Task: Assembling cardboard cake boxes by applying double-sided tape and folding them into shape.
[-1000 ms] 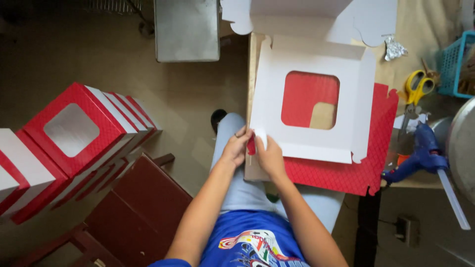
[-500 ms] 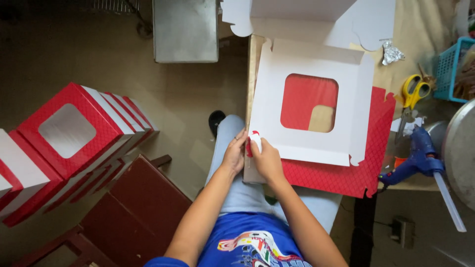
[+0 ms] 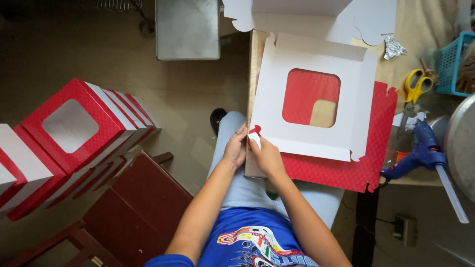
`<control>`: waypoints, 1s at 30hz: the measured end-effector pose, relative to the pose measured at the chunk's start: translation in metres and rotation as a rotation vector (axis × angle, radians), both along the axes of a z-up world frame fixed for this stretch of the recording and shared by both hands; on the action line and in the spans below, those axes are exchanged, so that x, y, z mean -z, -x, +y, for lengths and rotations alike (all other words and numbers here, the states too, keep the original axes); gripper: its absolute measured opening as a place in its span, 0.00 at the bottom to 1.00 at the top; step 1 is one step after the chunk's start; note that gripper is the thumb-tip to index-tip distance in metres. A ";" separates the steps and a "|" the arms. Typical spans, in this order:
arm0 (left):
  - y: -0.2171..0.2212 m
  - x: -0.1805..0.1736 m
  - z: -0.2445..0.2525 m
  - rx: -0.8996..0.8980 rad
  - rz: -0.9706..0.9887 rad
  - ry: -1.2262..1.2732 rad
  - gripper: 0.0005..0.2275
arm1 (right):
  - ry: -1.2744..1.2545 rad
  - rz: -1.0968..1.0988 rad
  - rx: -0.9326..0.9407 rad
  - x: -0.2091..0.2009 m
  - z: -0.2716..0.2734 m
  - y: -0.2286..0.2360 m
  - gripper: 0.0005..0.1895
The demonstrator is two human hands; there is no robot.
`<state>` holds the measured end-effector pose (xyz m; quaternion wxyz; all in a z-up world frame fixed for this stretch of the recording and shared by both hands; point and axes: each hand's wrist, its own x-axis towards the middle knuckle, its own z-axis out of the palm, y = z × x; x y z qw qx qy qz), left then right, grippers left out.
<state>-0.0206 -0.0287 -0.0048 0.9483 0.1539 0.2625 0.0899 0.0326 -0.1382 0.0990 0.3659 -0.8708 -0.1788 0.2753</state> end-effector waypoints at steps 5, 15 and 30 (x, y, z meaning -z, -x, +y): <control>0.001 -0.002 0.002 0.016 0.009 -0.029 0.19 | 0.073 0.026 -0.001 -0.004 0.011 -0.013 0.27; 0.015 0.006 -0.005 -0.063 0.395 -0.765 0.16 | -0.339 0.669 0.106 0.007 -0.137 -0.015 0.19; -0.013 -0.094 -0.135 0.561 -0.233 -2.359 0.29 | -0.470 0.273 0.824 0.028 -0.314 0.029 0.16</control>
